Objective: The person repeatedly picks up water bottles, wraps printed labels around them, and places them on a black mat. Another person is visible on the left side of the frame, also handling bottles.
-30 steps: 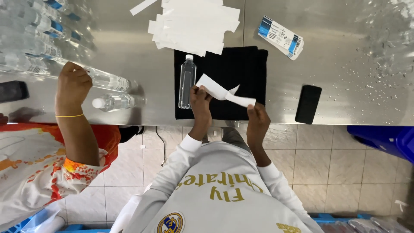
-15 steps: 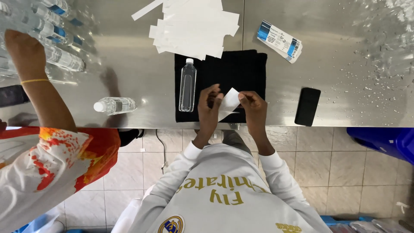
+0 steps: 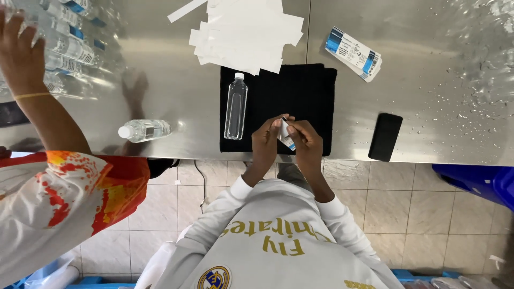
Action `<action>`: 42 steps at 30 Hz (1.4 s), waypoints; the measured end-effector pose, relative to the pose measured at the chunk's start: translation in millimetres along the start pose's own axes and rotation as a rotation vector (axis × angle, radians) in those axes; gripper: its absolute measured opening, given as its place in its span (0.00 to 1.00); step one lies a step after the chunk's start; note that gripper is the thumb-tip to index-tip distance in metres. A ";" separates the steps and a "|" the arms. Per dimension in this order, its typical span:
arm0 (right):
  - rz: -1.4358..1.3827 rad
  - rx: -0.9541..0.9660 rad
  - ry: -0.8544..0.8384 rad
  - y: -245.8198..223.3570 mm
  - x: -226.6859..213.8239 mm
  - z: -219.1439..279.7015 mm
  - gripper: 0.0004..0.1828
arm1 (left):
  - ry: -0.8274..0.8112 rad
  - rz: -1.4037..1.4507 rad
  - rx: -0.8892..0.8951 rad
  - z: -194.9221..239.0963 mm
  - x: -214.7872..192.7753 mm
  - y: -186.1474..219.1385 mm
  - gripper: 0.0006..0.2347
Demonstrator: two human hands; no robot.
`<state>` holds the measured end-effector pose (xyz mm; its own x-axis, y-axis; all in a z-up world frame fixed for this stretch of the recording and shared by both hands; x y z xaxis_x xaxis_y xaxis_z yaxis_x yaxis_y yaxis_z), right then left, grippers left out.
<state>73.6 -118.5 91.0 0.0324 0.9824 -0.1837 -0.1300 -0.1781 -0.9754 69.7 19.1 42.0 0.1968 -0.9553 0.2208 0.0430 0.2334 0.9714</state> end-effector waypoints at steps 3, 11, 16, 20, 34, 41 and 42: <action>-0.019 0.041 0.012 4.0 -3.9 -5.5 0.11 | 0.057 -0.202 0.038 -21.1 -0.1 -22.6 0.15; -0.573 0.192 0.536 62.8 -107.9 -28.1 0.22 | 0.528 -0.121 0.074 -245.7 -120.1 -125.4 0.23; -0.515 0.165 0.556 43.6 -116.0 -40.7 0.21 | 0.655 -0.256 -0.145 -272.6 -146.5 -122.4 0.28; -0.513 0.093 0.380 24.3 -63.5 -53.8 0.14 | 0.168 -0.278 0.052 -148.6 -57.4 -35.9 0.17; -0.509 0.485 -0.290 114.7 115.9 29.4 0.29 | 0.363 0.551 -0.252 -0.6 -162.1 -55.1 0.10; -0.542 0.502 0.013 166.8 129.7 6.6 0.16 | 0.426 0.389 -0.388 13.6 -179.0 -67.5 0.11; -0.548 0.506 0.012 168.8 134.2 3.3 0.16 | 0.427 0.381 -0.388 7.9 -182.4 -61.9 0.11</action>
Point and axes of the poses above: each hand's wrist, its own z-axis away from the middle knuckle, its own x-axis out of the palm, y = z × x, the point moved 9 cm from there along -z, towards the middle knuckle, and after that the axes turned 1 degree about z, right-handed, at the moved point
